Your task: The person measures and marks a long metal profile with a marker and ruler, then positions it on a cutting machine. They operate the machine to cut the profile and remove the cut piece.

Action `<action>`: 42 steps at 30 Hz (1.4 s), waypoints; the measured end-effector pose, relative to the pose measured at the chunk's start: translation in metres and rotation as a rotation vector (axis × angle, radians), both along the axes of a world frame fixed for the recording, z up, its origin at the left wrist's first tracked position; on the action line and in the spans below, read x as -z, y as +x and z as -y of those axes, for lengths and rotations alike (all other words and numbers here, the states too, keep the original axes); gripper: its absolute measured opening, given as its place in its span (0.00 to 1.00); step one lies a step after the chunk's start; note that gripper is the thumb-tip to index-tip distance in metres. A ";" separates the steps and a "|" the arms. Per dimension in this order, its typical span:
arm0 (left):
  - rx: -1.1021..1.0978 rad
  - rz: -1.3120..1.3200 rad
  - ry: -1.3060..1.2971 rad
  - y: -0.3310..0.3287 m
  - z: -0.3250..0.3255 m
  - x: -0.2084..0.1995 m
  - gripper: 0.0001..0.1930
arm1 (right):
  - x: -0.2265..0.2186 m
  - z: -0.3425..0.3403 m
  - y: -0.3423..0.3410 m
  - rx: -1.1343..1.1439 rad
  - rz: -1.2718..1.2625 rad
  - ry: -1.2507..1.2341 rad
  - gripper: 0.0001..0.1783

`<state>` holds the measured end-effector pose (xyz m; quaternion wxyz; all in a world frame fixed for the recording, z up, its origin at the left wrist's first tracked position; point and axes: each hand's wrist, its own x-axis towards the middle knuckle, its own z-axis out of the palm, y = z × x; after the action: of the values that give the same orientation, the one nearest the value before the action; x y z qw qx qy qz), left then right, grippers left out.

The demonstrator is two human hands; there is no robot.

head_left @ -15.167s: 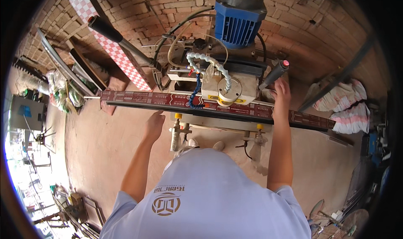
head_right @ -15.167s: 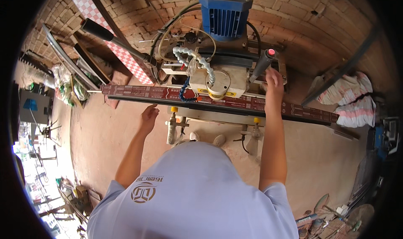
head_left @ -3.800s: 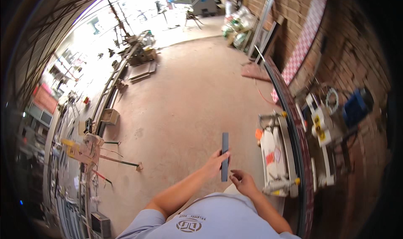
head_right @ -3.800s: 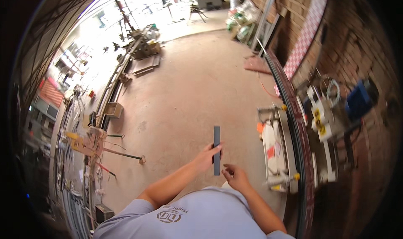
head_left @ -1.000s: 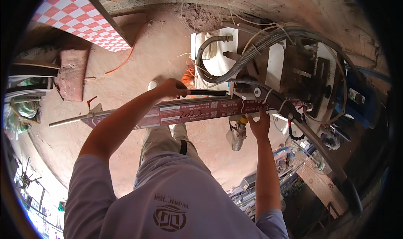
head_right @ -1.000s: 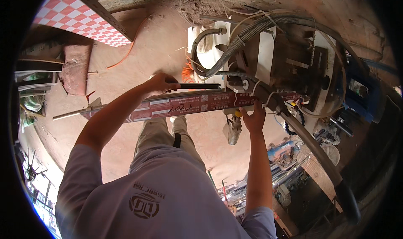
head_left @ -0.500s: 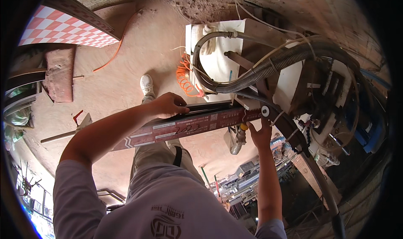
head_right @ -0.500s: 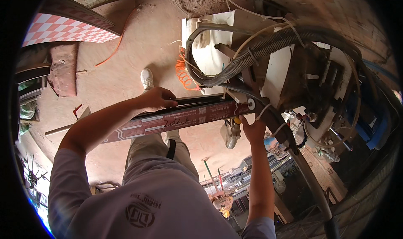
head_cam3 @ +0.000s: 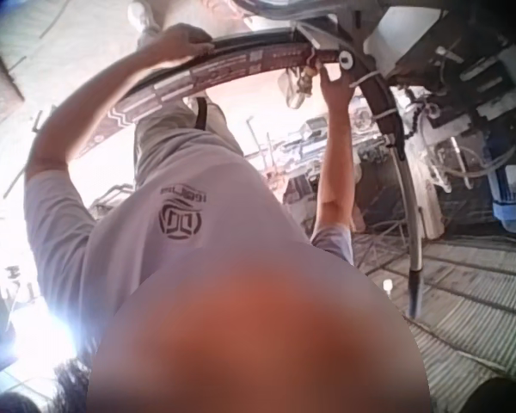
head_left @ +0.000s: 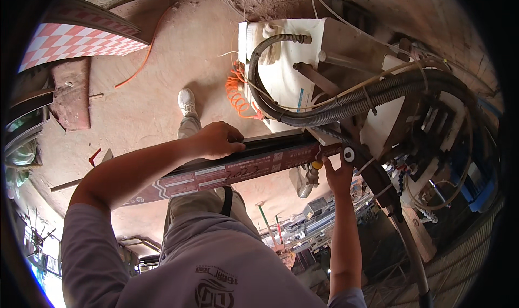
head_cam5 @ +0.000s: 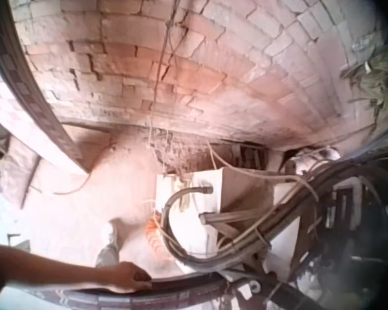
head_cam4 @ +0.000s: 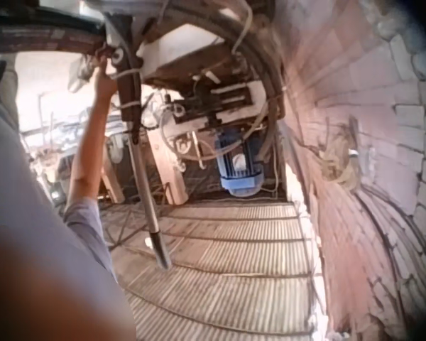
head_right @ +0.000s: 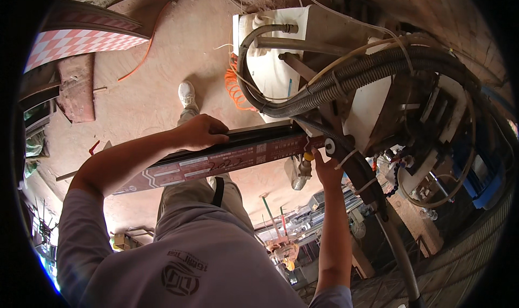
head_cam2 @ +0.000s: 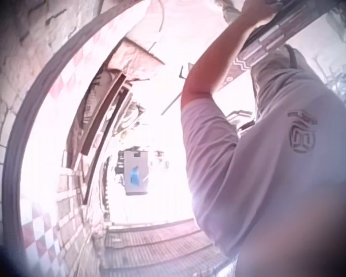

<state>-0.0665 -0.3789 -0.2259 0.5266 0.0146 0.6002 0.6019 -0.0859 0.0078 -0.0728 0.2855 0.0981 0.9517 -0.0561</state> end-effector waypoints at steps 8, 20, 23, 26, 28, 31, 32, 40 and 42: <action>0.098 -0.238 -0.012 -0.007 -0.007 -0.004 0.21 | -0.008 0.021 -0.011 0.187 0.174 0.171 0.41; 0.166 -0.394 0.015 -0.023 -0.042 -0.002 0.21 | -0.001 0.004 -0.004 0.099 0.078 0.016 0.42; 0.194 -0.361 0.013 -0.027 -0.061 0.000 0.22 | -0.005 0.011 -0.007 0.140 0.110 0.017 0.42; 0.162 -0.353 0.010 -0.030 -0.080 0.000 0.23 | -0.005 0.011 -0.006 0.066 0.061 -0.032 0.42; 0.160 -0.325 -0.005 -0.032 -0.092 0.000 0.23 | -0.003 0.009 -0.005 0.033 0.039 -0.057 0.42; 0.133 -0.301 0.000 -0.037 -0.104 -0.003 0.23 | -0.002 0.006 -0.005 0.044 0.047 -0.058 0.43; 0.116 -0.303 0.000 -0.038 -0.107 -0.003 0.23 | -0.002 0.006 -0.005 0.057 0.056 -0.041 0.43; 0.031 -0.202 -0.026 -0.040 -0.108 0.002 0.25 | -0.004 0.010 -0.003 0.041 0.052 -0.004 0.43; 0.010 -0.178 0.002 -0.038 -0.105 0.005 0.26 | -0.003 0.007 -0.003 0.043 0.058 -0.039 0.43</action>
<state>-0.1041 -0.2738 -0.2310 0.4742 0.0713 0.6440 0.5961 -0.0884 0.0012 -0.0696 0.3136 0.1145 0.9394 -0.0780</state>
